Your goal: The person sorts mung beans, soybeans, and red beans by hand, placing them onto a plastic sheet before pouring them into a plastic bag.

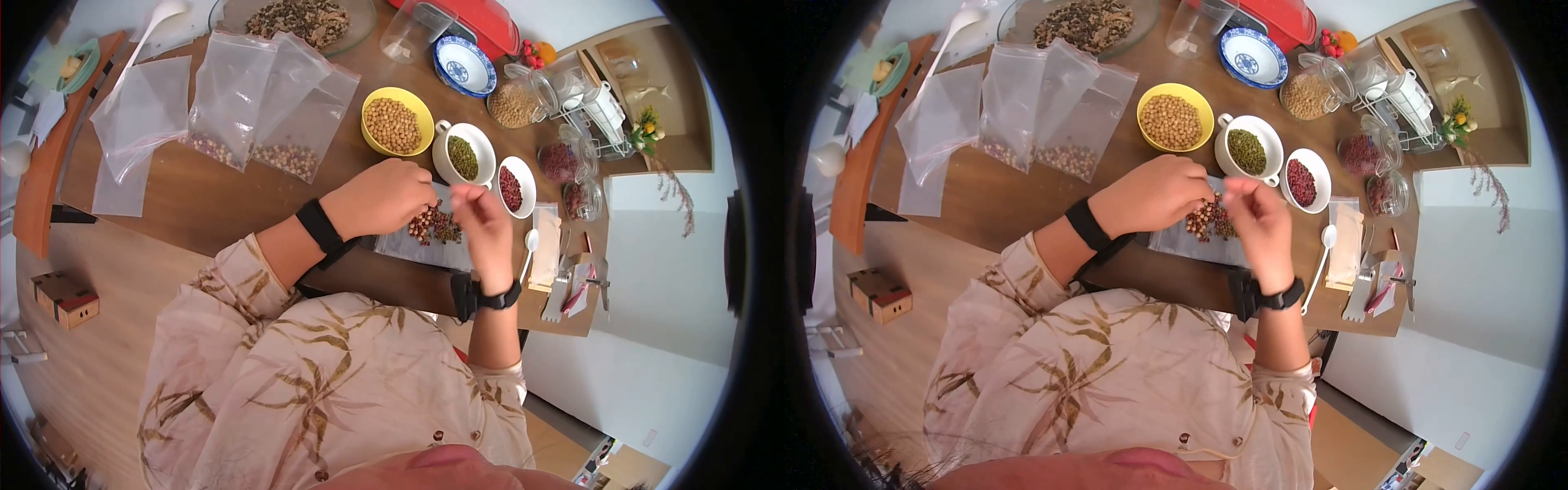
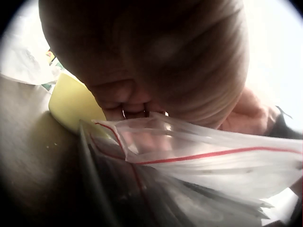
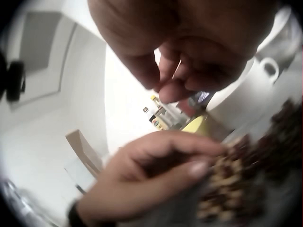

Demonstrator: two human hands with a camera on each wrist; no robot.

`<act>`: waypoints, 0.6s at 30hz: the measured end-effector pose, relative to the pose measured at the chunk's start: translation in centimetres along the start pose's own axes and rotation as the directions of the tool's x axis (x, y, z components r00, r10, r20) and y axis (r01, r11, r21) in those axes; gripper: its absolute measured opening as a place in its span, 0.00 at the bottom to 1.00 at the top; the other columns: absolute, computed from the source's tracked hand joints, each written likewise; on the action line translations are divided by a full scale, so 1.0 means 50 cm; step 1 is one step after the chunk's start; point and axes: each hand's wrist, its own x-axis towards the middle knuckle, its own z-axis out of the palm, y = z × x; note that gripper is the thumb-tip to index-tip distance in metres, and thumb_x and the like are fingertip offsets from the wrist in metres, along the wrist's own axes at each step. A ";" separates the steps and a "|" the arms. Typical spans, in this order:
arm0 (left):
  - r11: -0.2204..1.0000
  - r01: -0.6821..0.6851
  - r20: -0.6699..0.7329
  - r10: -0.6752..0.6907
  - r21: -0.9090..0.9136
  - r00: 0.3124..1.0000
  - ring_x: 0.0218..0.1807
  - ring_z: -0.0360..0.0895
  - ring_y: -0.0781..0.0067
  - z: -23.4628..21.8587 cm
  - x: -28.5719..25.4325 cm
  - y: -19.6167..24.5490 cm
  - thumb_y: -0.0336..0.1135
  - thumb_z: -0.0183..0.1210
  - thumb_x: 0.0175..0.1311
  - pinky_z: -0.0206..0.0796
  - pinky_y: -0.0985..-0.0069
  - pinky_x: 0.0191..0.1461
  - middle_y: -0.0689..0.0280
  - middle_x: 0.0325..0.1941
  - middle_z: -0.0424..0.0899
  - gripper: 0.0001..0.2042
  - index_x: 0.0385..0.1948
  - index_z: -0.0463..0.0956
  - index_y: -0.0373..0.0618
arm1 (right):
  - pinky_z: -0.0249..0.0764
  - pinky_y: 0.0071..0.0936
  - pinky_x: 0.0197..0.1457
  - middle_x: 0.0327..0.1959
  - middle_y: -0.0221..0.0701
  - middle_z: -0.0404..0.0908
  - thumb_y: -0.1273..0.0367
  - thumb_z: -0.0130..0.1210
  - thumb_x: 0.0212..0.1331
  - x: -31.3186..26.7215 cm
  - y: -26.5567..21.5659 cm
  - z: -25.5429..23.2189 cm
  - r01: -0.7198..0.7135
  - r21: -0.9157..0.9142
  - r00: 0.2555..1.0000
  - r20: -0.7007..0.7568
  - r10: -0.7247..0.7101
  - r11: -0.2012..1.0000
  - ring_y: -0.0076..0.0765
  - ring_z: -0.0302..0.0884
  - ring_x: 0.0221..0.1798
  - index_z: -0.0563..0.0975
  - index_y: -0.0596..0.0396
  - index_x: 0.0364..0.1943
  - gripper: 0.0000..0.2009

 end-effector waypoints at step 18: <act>0.999 -0.013 -0.010 0.012 -0.039 1.000 0.48 0.86 0.52 -0.010 0.006 0.004 0.31 0.68 0.69 0.77 0.56 0.54 0.60 0.40 0.86 0.04 0.40 0.88 0.45 | 0.78 0.35 0.38 0.36 0.34 0.82 0.72 0.75 0.62 -0.097 0.042 0.060 0.137 -0.416 0.980 -0.073 -0.183 0.899 0.39 0.83 0.36 0.85 0.57 0.39 0.08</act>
